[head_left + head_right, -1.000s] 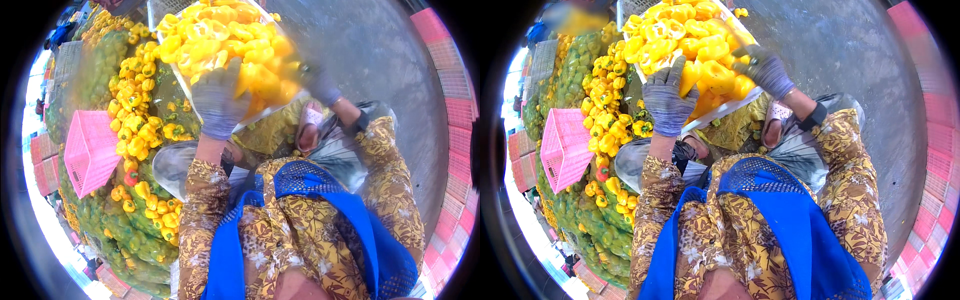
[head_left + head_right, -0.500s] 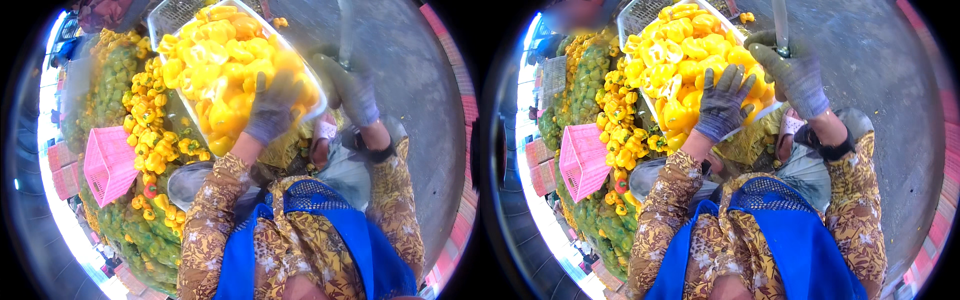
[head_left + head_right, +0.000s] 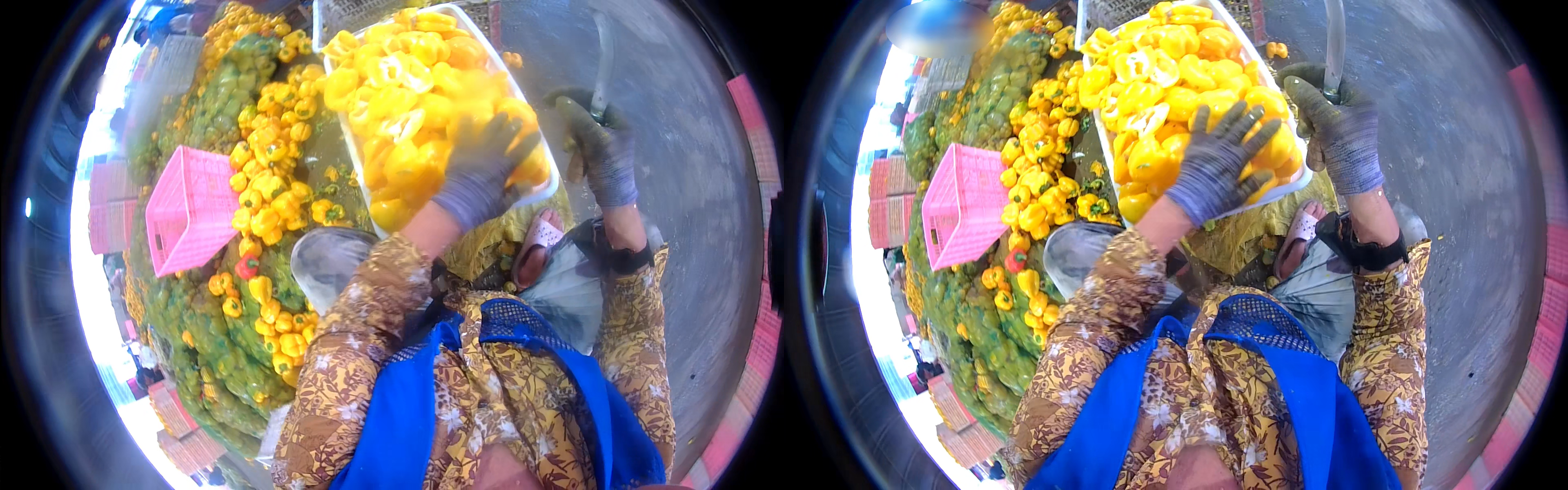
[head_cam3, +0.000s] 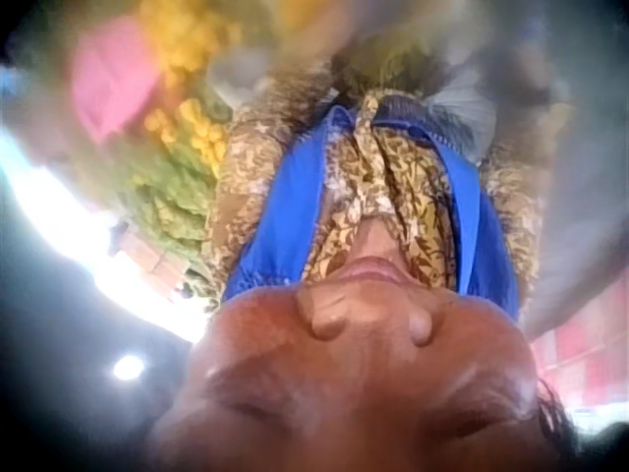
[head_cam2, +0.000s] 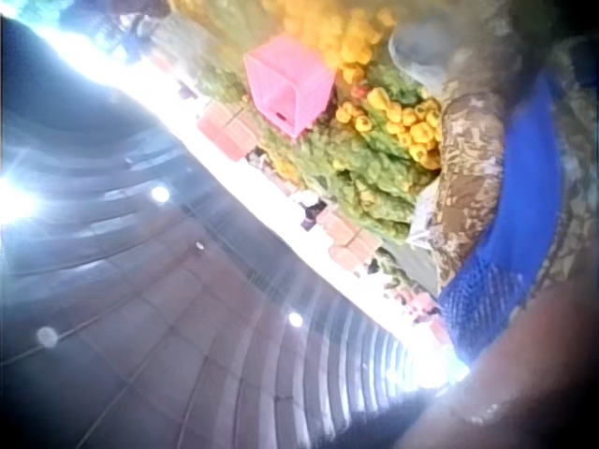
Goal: The person sits on the floor and uses a knife to cut yellow bell peppers, placing the pieces into a white plastic container. They then move the container and gather pepper scraps from the floor into a yellow sack before resuming cutting peppers into a pink basket.
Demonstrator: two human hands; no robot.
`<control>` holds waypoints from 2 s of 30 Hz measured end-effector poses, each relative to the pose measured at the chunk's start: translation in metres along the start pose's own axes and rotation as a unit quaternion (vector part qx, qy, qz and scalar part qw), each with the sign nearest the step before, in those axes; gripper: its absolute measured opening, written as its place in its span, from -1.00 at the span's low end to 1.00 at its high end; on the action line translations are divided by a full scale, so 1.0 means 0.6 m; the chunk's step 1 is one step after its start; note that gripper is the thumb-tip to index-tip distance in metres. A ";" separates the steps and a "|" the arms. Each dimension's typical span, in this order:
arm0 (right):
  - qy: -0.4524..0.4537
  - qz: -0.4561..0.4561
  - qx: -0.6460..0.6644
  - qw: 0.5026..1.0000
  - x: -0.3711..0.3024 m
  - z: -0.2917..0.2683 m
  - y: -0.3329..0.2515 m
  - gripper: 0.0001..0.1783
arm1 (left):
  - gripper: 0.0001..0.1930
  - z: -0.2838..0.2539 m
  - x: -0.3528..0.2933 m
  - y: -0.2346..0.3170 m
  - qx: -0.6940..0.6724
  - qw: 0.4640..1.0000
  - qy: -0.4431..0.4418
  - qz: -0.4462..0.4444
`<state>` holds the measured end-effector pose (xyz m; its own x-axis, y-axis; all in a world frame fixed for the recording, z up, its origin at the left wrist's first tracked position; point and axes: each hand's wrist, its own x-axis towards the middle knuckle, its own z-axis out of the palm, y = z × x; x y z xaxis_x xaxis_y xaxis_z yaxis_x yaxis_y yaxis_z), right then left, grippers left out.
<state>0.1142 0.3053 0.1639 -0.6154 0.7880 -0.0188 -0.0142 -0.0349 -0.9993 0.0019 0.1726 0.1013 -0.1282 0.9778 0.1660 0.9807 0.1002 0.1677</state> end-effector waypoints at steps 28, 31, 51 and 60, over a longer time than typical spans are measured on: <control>-0.136 -0.021 -0.428 0.893 -0.051 0.194 0.021 -0.62 | -0.34 0.245 -0.765 -0.132 -0.093 0.728 -0.122 -0.668; -0.154 -0.039 -0.437 0.886 -0.081 0.237 0.026 -0.66 | -0.30 0.226 -0.743 -0.180 -0.051 0.725 -0.101 -0.679; -0.221 -0.053 -0.388 0.893 -0.110 0.236 0.022 -0.66 | -0.40 0.297 -0.801 -0.306 0.045 0.751 -0.152 -0.641; -0.321 0.054 -0.297 0.898 -0.129 0.289 0.030 -0.64 | -0.21 0.028 -0.648 -0.290 -0.356 0.732 0.325 -0.481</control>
<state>0.0249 0.1371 0.1532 -0.9178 0.2770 -0.2845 0.3786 0.3947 -0.8372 -0.1165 -0.2216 -0.0089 -0.9796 0.1993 0.0268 0.0943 0.3373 0.9367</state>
